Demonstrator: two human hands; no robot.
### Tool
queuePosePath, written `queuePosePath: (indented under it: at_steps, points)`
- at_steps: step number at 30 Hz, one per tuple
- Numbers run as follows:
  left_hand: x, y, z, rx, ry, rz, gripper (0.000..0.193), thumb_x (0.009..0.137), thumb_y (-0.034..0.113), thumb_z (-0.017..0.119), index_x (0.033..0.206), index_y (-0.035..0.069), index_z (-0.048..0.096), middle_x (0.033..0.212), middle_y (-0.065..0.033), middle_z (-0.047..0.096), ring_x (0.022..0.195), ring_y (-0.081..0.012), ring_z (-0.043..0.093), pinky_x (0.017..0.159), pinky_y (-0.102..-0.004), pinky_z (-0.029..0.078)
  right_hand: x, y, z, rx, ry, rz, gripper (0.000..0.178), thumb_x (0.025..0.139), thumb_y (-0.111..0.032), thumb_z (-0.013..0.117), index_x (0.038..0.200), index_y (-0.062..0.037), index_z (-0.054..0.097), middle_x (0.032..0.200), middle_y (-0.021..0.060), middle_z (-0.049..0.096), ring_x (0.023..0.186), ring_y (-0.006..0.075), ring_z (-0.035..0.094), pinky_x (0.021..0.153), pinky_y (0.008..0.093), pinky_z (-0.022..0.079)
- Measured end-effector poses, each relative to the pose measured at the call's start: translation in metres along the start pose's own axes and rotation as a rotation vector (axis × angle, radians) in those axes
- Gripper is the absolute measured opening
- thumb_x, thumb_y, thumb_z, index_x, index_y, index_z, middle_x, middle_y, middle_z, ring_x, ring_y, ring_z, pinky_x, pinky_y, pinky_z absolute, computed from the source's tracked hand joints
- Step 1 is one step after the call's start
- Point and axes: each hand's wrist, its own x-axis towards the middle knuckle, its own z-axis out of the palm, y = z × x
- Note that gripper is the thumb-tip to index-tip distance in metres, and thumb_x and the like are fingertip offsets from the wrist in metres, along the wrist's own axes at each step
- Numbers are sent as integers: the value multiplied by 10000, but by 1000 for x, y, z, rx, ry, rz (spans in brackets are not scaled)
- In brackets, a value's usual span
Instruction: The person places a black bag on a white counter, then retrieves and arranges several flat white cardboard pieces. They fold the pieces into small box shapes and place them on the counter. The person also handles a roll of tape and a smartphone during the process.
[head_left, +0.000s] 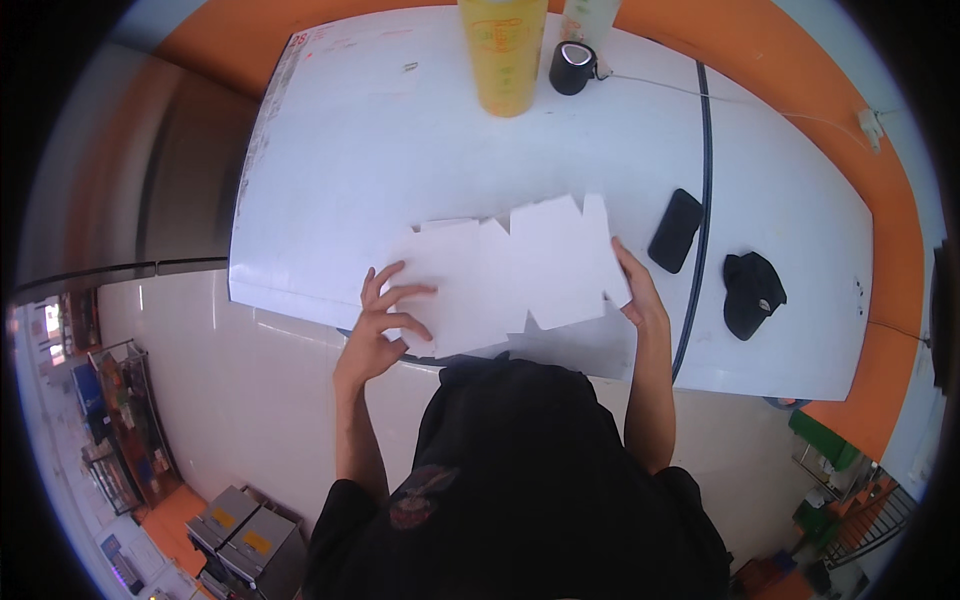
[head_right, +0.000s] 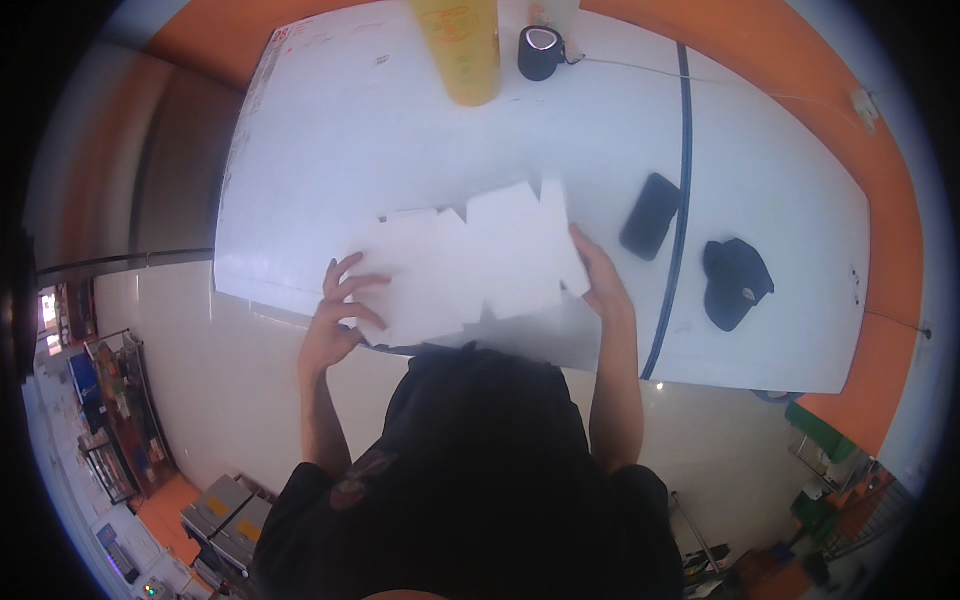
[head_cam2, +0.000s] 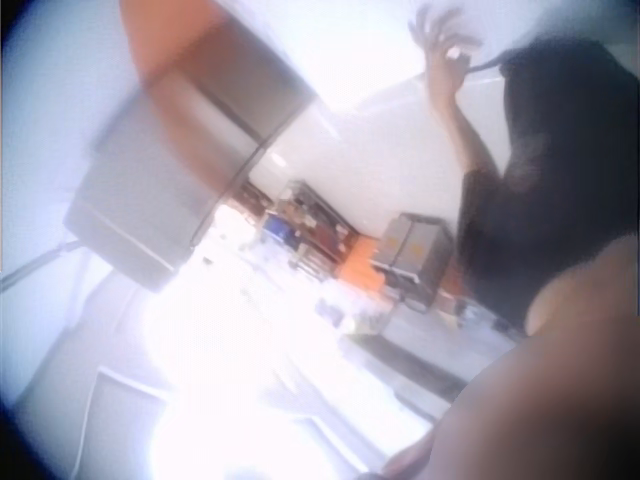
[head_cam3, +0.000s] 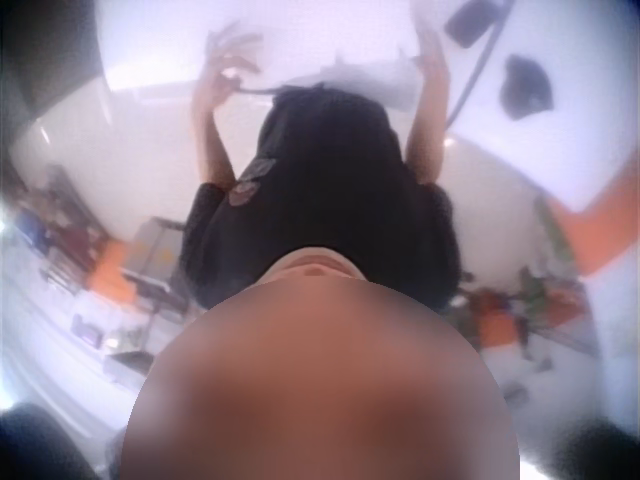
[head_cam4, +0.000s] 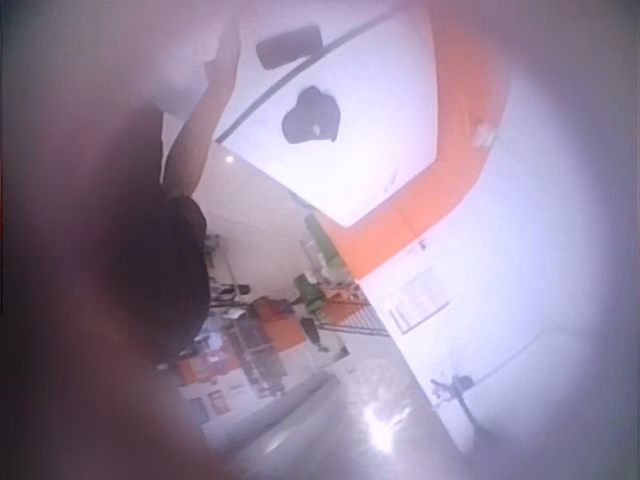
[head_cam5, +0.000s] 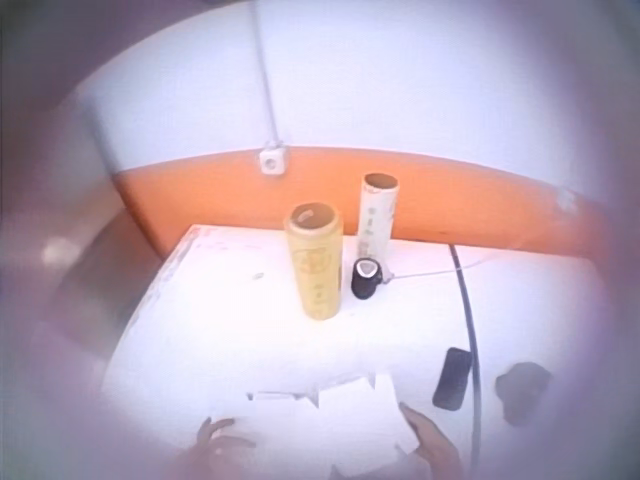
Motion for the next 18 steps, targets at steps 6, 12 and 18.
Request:
queuePosePath:
  at_steps: [6,12,18]
  points:
    - [-18,-34,46,29,1,-222,769,696,-35,851,1389,250,679,1769,-129,213,1622,-443,124,1302,-612,225,16,31,-1,-560,171,-309,348,994,-154,747,1291,24,723,1098,97,748,884,159,708,803,300,558]
    - [-47,-65,73,-173,228,-461,1045,906,208,861,1690,40,191,1765,-227,64,1549,-401,322,1214,-523,420,22,39,8,-953,276,-581,324,963,-159,761,1242,4,743,1145,142,752,900,218,726,810,351,571]
    - [-58,-95,82,-524,247,-848,756,1054,430,683,1571,-69,447,1536,-270,544,1278,-318,644,1080,-407,517,9,41,27,-858,214,-565,264,992,-131,721,1223,-4,735,1133,151,745,911,254,726,858,360,568]
